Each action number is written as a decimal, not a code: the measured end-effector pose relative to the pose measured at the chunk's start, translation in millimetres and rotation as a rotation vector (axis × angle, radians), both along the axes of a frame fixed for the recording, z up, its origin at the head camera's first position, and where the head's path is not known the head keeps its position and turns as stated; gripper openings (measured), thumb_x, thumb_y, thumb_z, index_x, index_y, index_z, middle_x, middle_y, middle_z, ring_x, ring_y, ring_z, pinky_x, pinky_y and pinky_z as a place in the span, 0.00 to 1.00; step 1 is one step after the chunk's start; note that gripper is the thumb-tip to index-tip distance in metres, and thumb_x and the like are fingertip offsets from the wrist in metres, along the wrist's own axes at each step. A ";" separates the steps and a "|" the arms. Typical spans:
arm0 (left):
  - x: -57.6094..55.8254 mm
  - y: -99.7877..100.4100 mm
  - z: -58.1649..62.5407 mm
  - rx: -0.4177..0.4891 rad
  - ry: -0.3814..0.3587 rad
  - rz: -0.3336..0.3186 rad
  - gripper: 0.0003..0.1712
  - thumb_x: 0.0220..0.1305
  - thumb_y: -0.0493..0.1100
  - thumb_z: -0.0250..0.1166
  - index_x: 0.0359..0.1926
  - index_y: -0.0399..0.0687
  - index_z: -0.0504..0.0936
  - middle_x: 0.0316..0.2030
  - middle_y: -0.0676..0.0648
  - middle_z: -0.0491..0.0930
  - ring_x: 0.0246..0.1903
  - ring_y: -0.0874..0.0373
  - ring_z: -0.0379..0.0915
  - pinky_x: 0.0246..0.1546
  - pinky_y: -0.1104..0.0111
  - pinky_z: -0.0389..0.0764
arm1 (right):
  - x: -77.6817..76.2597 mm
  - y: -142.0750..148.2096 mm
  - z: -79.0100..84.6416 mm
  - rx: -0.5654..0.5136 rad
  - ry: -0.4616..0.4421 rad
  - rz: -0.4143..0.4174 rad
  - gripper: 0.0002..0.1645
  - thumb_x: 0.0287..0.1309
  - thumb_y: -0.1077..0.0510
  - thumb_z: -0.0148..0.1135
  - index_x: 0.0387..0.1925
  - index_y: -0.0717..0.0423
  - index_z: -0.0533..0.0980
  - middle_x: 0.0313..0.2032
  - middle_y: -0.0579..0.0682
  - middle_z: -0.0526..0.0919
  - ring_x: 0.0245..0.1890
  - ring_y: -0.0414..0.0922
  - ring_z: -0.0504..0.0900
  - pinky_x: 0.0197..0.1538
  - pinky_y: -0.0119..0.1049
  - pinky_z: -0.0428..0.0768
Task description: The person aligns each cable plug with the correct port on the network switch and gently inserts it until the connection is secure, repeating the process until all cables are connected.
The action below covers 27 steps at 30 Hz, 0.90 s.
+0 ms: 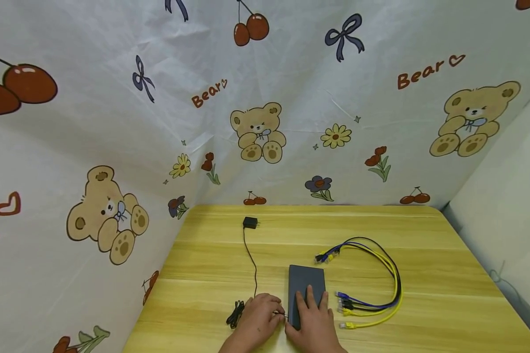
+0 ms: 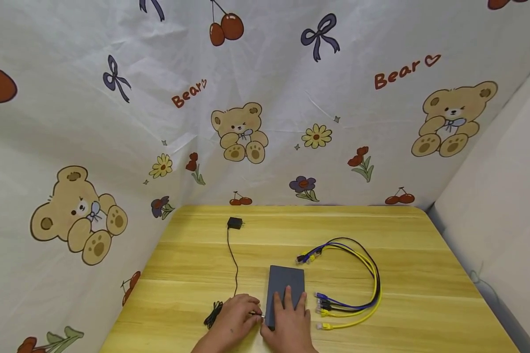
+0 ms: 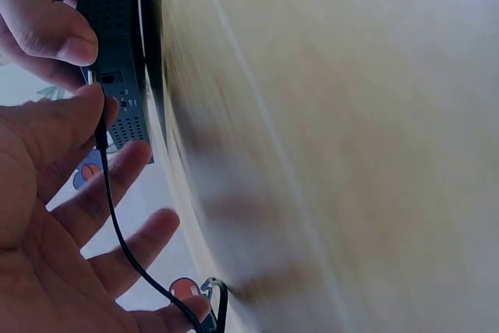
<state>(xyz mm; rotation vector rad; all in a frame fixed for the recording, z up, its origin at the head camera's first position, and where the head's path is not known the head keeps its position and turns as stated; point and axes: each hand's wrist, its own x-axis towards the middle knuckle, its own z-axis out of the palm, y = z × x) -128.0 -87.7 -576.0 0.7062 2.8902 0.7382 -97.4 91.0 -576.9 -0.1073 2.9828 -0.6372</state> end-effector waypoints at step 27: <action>-2.7 -1.0 1.4 0.030 -0.017 0.013 0.05 0.66 0.51 0.67 0.34 0.63 0.89 0.56 0.52 0.80 0.57 0.50 0.74 0.49 0.46 0.76 | -0.9 -1.7 -2.1 0.003 0.003 -0.021 0.50 0.49 0.30 0.68 0.67 0.55 0.73 0.70 0.69 0.63 0.65 0.84 0.54 0.50 0.75 0.68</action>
